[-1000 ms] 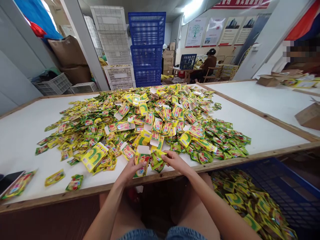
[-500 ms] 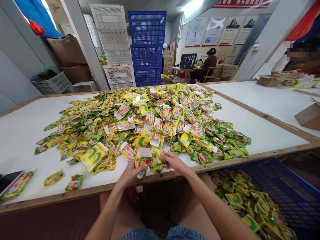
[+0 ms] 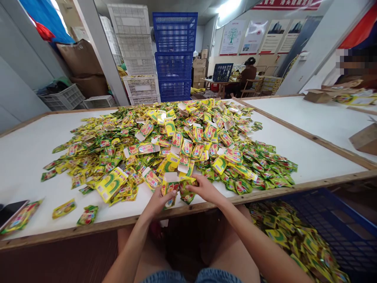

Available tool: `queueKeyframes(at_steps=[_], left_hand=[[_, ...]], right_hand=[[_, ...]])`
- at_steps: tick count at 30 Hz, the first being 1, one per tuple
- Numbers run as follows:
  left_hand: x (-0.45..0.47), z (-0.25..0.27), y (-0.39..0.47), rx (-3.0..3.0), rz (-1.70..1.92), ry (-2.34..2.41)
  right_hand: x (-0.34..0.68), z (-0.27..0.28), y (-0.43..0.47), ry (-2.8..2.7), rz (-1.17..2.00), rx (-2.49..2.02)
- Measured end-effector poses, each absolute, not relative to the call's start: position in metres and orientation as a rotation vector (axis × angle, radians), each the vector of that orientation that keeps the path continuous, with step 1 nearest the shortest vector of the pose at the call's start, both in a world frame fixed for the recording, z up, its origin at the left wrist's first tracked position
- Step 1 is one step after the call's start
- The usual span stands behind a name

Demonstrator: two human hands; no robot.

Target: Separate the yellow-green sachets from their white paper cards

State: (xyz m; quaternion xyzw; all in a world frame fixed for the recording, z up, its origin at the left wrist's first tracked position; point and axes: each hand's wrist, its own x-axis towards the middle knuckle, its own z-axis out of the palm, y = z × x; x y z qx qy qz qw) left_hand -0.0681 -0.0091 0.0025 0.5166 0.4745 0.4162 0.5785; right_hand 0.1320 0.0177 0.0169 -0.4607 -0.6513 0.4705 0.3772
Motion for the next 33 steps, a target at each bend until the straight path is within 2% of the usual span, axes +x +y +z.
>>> queueKeyframes(at_steps=[5,12,15,21,27,30,33], left_hand=[[-0.063,-0.002,-0.009,1.085,0.901,0.984],[-0.057,-0.004,-0.01,1.282,0.883,0.999],[-0.058,-0.003,-0.009,1.328,0.867,0.993],[-0.061,-0.008,-0.001,1.331,0.958,1.011],[-0.054,-0.019,0.0,1.315,1.03,0.962],[-0.055,-0.02,0.0,1.356,1.044,0.946],[-0.058,-0.022,0.001,1.32,1.15,0.94]], right_hand=[[0.129,0.053,0.019,-1.743,0.856,-1.088],[0.109,0.077,0.025,-2.409,0.424,-1.152],[0.101,0.088,0.026,-2.63,0.33,-1.161],[0.097,0.091,0.028,-2.444,0.481,-1.082],[0.091,0.063,0.016,-2.369,0.207,-1.051],[0.093,0.044,0.011,-2.354,0.347,-1.066],[0.098,0.024,0.006,-2.098,0.604,-1.121]])
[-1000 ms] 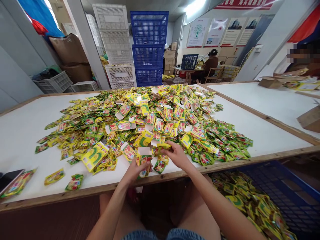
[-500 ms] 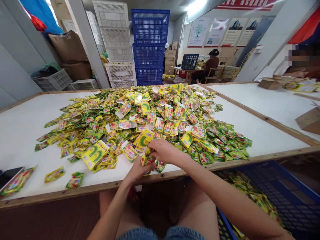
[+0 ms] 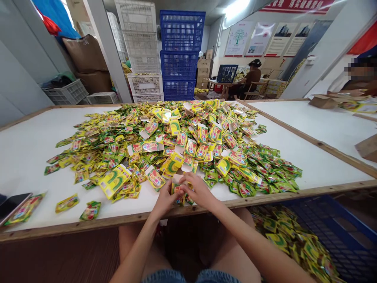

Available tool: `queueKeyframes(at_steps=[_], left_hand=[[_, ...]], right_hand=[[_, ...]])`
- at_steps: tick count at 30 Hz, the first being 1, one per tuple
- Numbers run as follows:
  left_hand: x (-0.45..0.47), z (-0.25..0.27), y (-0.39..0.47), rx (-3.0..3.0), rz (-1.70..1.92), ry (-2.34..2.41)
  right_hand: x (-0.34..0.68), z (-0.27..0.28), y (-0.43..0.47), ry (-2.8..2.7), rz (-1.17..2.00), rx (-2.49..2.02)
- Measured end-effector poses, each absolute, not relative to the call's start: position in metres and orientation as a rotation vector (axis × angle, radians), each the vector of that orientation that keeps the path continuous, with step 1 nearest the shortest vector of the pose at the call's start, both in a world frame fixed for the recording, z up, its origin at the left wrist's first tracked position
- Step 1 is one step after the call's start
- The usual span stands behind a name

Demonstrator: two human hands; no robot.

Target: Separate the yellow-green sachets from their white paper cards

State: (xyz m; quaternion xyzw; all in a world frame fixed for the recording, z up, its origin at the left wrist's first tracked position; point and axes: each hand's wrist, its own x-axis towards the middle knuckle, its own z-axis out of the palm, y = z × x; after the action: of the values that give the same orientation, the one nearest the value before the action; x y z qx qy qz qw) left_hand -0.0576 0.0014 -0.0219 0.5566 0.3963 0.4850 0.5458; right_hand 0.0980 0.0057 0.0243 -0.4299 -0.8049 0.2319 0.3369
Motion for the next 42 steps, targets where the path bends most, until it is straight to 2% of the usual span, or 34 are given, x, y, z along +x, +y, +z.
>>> queueKeyframes(at_steps=[4,9,19,24,42], left_hand=[[-0.058,-0.026,0.002,1.301,1.14,1.008],[-0.056,-0.023,-0.006,1.231,1.267,1.021],[-0.079,-0.016,-0.01,1.51,1.249,1.145],[-0.069,-0.015,-0.016,1.327,1.454,1.076],[-0.072,-0.015,-0.013,1.29,1.384,1.186]], right_hand=[[0.097,0.0,-0.004,-1.7,0.797,-1.139],[0.089,-0.011,-0.01,-1.591,0.824,-1.144],[0.08,-0.007,0.007,-1.763,0.764,-1.05],[0.077,-0.004,0.006,-1.682,0.844,-1.021],[0.072,-0.001,-0.001,-1.69,0.788,-1.105]])
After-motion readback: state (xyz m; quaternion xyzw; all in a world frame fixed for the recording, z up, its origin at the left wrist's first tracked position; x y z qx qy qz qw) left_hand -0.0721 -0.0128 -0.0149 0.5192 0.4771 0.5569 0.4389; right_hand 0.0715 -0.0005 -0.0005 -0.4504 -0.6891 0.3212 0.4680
